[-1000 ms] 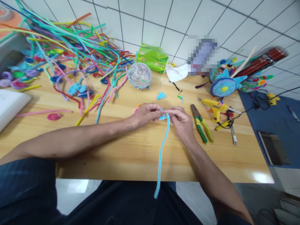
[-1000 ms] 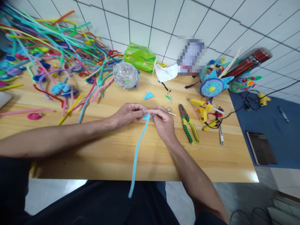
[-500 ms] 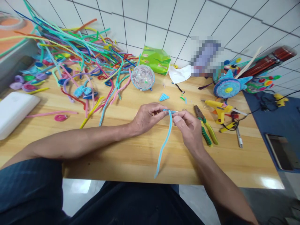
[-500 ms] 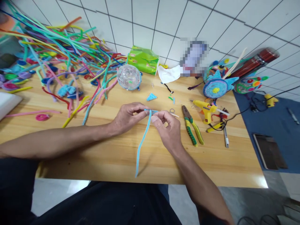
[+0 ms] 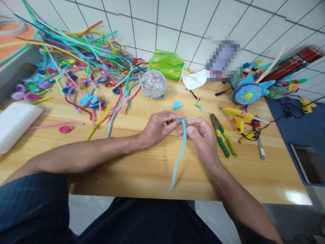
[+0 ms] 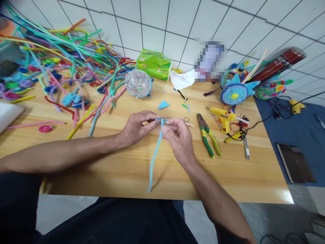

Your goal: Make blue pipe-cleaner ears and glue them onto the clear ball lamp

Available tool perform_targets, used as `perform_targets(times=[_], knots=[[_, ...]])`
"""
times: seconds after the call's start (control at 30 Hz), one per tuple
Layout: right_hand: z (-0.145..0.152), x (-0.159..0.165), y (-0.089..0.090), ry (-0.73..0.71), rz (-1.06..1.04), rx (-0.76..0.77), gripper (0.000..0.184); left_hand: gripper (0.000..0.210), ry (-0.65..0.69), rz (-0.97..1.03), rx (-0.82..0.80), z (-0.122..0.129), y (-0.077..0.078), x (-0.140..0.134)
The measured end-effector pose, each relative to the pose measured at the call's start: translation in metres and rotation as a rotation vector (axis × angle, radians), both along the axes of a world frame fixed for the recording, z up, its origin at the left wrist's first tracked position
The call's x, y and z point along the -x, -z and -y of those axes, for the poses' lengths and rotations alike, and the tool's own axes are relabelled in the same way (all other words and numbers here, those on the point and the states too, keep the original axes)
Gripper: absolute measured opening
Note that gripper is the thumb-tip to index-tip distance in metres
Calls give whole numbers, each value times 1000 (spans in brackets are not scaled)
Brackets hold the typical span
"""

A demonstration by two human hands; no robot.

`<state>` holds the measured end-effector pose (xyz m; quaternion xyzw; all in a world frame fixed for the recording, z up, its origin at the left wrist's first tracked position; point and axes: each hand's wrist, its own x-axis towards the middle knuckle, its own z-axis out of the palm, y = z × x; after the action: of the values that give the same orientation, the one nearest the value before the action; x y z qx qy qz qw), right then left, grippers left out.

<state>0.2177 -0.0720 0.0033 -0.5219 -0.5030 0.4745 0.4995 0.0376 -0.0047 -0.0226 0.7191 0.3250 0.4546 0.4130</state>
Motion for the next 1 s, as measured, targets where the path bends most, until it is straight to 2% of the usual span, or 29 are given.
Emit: perform_targets(times=[0.1,0.2,0.33,0.5,0.77,1.0], knots=[[-1,4,2,5,53,14,37,20,-11,-24,25,1,-1,0],[-2,6,4,54,141,-40,25,23,-29,-4,145,1,1,-2],[-2,4,7,117,301,-158,11,35,67,146,381,-4,5,-4],[-5,2,2,153,474,-267,10,47,141,247,572,-10,3,-4],[-19,-5,-3,146,748,-455,18,46,152,381,646,-16,2,-4],[-38,-14,8,80,947,-671,23,41,122,447,711,-22,8,-5]])
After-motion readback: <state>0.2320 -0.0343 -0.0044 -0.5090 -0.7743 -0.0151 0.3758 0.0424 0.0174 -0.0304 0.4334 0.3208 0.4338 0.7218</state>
